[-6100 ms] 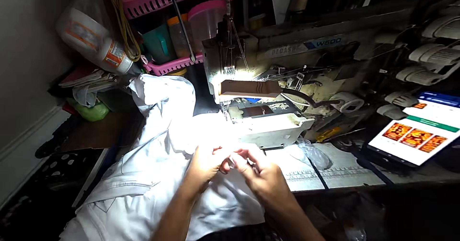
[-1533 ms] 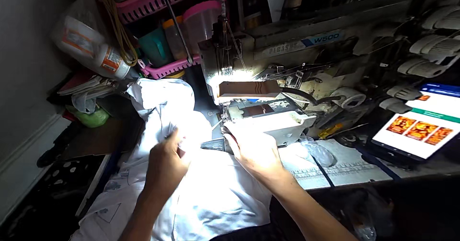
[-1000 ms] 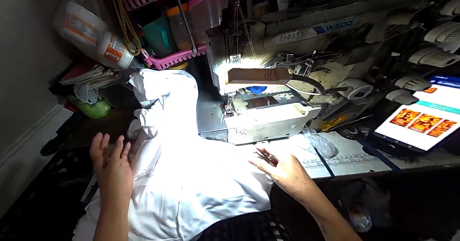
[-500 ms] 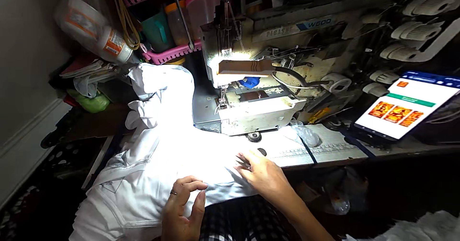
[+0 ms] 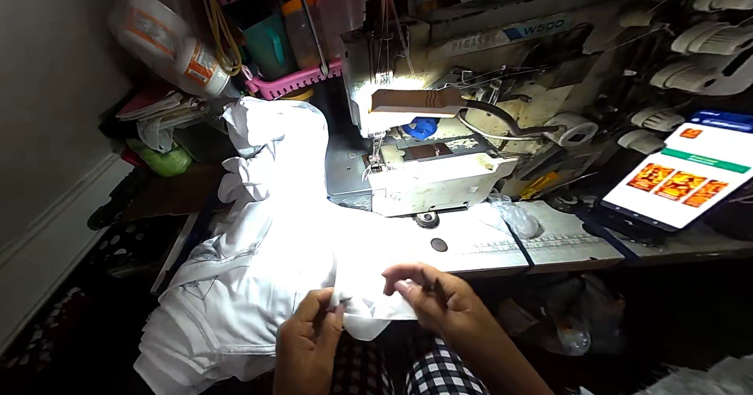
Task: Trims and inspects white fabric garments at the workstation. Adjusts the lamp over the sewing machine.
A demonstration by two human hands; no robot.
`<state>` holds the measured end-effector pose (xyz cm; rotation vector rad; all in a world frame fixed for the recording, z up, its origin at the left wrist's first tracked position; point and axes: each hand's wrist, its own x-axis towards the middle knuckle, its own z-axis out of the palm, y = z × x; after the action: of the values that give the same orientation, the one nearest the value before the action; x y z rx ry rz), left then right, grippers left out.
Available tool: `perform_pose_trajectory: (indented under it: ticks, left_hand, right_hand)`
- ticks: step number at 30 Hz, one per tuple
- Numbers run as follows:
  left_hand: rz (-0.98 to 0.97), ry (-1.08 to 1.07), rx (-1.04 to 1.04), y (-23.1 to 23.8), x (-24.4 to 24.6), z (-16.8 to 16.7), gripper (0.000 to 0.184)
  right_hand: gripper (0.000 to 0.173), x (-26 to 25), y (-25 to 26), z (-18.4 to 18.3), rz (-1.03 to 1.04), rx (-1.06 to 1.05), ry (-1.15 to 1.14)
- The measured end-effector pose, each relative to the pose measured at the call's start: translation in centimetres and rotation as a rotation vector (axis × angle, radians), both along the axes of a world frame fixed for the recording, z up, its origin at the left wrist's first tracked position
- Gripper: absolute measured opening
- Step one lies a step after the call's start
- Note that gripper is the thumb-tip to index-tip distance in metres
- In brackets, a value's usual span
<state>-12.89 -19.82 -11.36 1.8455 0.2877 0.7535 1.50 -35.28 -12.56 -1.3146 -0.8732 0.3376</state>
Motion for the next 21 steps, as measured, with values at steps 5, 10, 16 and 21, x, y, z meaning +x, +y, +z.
perform_pose_trajectory:
  ticks: [5, 10, 16, 21]
  left_hand:
    - [0.005, -0.044, 0.120, -0.2, -0.4, 0.7, 0.015]
    - [-0.194, -0.147, -0.091, -1.3, -0.8, 1.1, 0.012]
    - [0.117, -0.183, -1.206, 0.6, 0.1, 2.8, 0.034]
    - [0.141, -0.124, -1.286, 1.2, 2.1, 2.0, 0.037]
  right_hand:
    - [0.048, -1.1, 1.1, -0.7, -0.192, -0.157, -0.300]
    - [0.038, -0.8, 3.9, -1.6, -0.417, -0.242, -0.439]
    - [0.014, 1.0, 2.1, -0.1, -0.127, 0.129, 0.646]
    - [0.039, 0.0, 2.6, 0.8, 0.116, 0.236, 0.938]
